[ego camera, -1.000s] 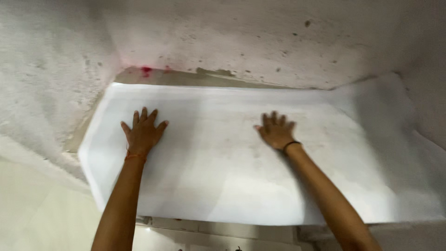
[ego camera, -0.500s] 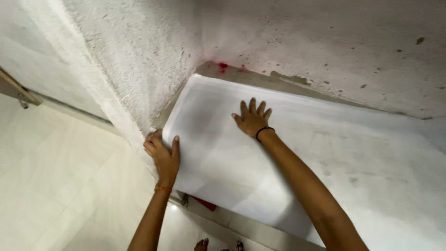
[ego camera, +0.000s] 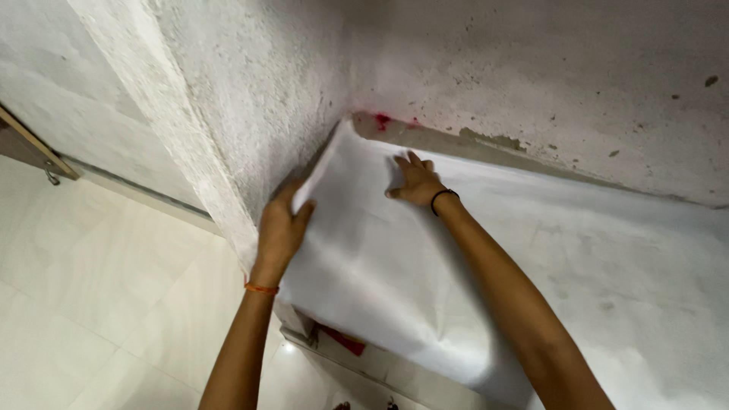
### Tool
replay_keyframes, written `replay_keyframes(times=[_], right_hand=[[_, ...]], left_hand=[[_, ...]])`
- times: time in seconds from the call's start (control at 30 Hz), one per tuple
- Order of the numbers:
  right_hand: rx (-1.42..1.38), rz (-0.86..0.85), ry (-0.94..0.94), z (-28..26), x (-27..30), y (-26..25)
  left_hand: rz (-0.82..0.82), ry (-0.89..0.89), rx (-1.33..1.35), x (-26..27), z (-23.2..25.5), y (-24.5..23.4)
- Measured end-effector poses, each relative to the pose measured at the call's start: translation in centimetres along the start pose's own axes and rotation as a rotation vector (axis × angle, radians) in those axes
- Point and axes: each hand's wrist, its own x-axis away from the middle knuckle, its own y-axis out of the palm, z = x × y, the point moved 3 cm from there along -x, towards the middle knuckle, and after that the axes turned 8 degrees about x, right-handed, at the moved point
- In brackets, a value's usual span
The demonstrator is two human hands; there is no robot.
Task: The person lays a white sheet on a concrete shelf, then repeatedly picks folded garments from a bed and places them on the shelf. The person handles pants, shorts, and shirts one at a time, arranging them in a neat stack.
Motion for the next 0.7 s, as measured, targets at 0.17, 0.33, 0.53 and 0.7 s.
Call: replay_keyframes(times=[0.17,0.33,0.53,0.7], right_hand=[[-0.142,0.078,-0.337,-7.5,-0.7,-5.6],[0.08,0.118,-0.424,-10.9,-3.1,-9.2],[-0.021,0.805,-0.196,-9.6,-2.8,-13.4],[0.015,1.064,-0.211,-10.1,-4.8,-12.5]], left_hand=[[-0.122,-0.021,0.071,-3.0,3.2,-0.4],[-0.142,0.053,-0.038,-5.6,3.7,-0.5],[-0.126,-0.084,-0.068,-12.0,3.1,-0.7],[-0.225,-0.207,-0.203,-13.1,3.8,-0.8]])
